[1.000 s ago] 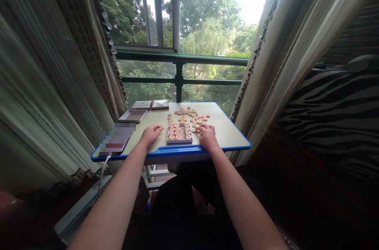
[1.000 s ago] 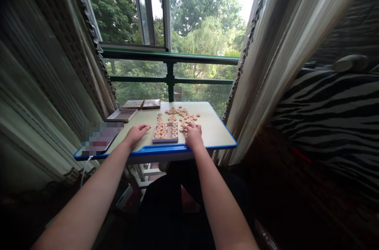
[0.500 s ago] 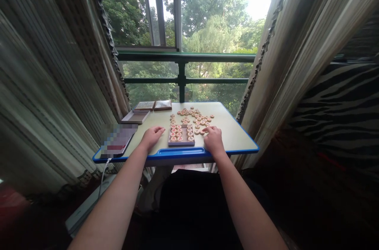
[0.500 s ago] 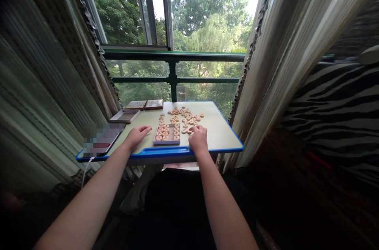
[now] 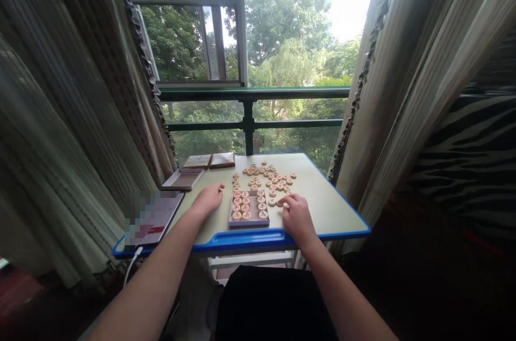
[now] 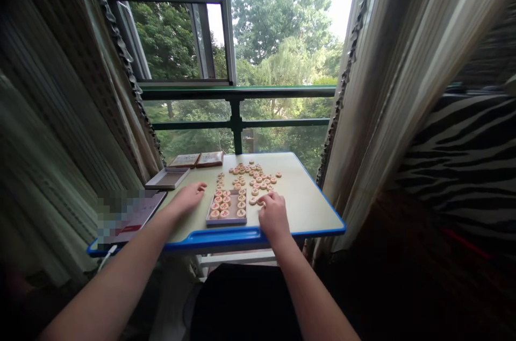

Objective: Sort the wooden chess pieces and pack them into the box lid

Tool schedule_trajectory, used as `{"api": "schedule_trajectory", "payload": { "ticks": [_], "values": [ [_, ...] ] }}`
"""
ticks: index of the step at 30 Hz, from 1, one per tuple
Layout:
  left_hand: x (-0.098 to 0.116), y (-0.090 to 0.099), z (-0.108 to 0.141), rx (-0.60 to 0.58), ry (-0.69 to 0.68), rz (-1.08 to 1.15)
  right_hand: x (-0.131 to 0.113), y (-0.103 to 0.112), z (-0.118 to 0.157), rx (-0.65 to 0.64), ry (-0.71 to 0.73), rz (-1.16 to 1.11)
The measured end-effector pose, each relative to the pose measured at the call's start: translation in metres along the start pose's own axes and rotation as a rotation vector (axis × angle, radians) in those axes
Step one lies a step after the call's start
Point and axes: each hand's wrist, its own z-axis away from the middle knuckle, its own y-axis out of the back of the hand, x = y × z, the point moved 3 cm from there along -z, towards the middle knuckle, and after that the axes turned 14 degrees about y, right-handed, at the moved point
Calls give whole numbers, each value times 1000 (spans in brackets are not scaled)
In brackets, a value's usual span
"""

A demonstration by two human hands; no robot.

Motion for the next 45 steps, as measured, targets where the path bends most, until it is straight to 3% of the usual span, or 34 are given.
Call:
{"api": "schedule_trajectory", "payload": {
  "ticks": [4, 8, 11, 14, 17, 19, 21, 25, 35, 45],
  "values": [
    [37, 12, -26, 15, -171, 84, 0, 11, -24, -199, 117, -49],
    [61, 11, -51, -11, -281, 251, 7, 17, -73, -436, 211, -161],
    [59, 0, -67, -20, -271, 376, 19, 5, -103, -607, 220, -149],
    [46, -11, -75, 67, -280, 331, 30, -12, -118, -585, 294, -116],
    [33, -20, -77, 68, -353, 187, 35, -20, -116, -548, 409, -128],
    [32, -21, -74, 45, -403, 121, 36, -18, -110, -619, 464, -156],
    [36, -19, -67, 41, -421, 106, 36, -13, -104, -693, 505, -179],
    [52, -14, -49, -33, -483, 79, 33, -7, -97, -724, 531, -169],
    [54, -13, -42, -40, -480, 80, 27, -18, -91, -783, 544, -152],
    [60, -13, -34, -134, -418, 109, 28, -20, -90, -790, 544, -145]
  ]
}}
